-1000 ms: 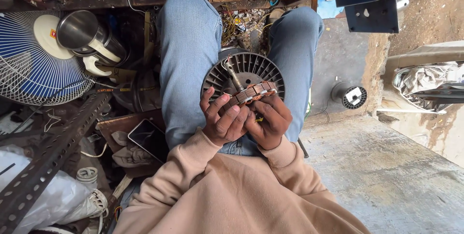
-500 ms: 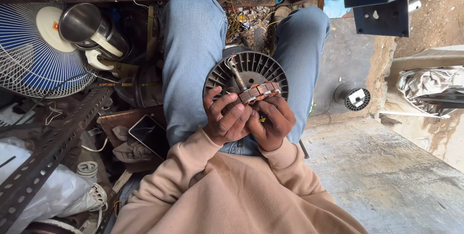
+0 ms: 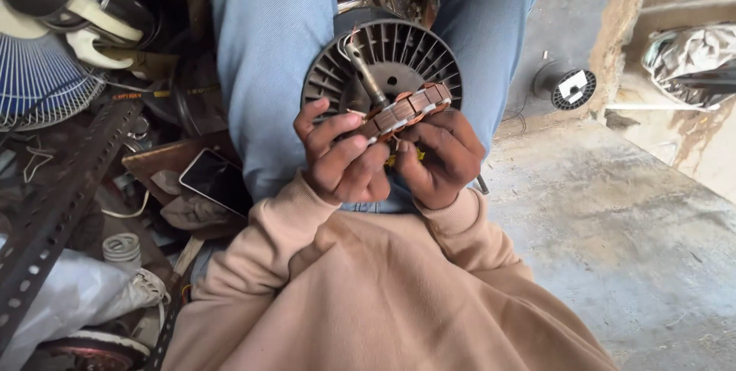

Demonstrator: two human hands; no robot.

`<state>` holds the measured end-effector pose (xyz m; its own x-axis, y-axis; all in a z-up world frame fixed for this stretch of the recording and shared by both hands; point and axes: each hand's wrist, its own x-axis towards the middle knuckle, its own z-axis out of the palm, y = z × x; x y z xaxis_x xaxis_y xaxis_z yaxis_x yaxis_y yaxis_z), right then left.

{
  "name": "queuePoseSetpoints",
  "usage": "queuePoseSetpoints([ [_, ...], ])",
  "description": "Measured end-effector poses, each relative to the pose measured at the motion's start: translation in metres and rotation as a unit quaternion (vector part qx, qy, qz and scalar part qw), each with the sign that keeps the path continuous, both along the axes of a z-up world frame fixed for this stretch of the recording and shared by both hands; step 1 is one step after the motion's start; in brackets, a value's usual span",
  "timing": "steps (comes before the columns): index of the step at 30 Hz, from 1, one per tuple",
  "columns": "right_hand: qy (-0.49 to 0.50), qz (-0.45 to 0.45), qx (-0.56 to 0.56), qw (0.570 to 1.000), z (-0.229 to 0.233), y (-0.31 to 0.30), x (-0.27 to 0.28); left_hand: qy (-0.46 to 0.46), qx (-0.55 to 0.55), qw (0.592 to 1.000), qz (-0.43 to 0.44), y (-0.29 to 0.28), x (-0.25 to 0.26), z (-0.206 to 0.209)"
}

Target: Repairing and rewiring the stator of an electric fan motor using hand tools.

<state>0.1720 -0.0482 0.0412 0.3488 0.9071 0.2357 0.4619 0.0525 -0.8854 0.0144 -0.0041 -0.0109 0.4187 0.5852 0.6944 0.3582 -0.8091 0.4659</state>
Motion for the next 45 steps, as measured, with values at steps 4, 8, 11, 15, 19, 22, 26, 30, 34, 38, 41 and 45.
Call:
queuePoseSetpoints([
  [4,0.041,0.024,0.024,0.999,-0.004,-0.010,0.002,-0.036,-0.045,0.998,0.009,-0.009,-0.009,0.011],
  [8,0.056,0.022,-0.005,0.998,-0.002,-0.014,0.004,-0.070,-0.021,0.997,0.008,-0.005,-0.026,0.011],
  [11,0.069,0.021,-0.005,0.997,-0.003,-0.016,0.007,0.012,-0.061,0.994,0.091,0.011,-0.063,0.027],
  [15,0.031,0.011,0.035,0.999,-0.009,-0.022,0.008,0.020,-0.087,0.971,0.224,0.048,-0.099,0.037],
  [19,0.013,0.009,0.045,0.999,-0.010,-0.023,0.008,0.039,-0.132,0.951,0.277,0.050,-0.133,0.020],
  [22,-0.018,0.006,0.038,0.999,-0.004,-0.022,0.004,0.055,-0.119,0.944,0.302,0.033,-0.125,0.016],
  [26,0.002,-0.016,0.008,1.000,0.001,-0.024,-0.002,0.104,-0.044,0.971,0.209,0.008,-0.089,0.024],
  [30,0.025,-0.035,0.003,0.999,0.000,-0.026,-0.005,0.003,-0.014,0.997,0.071,-0.010,-0.048,0.015],
  [34,0.032,-0.031,0.012,0.999,0.000,-0.030,-0.006,0.038,-0.036,0.999,0.010,-0.020,-0.028,0.026],
  [38,0.040,-0.044,0.018,0.998,0.003,-0.028,-0.008,0.031,-0.043,0.998,0.030,-0.025,-0.013,0.021],
  [41,0.064,-0.038,0.004,0.997,0.010,-0.018,-0.009,0.035,-0.044,0.997,0.045,-0.022,-0.009,0.018],
  [45,0.047,-0.013,-0.001,0.999,0.009,-0.016,-0.008,0.053,-0.050,0.996,0.044,-0.024,-0.011,0.011],
])
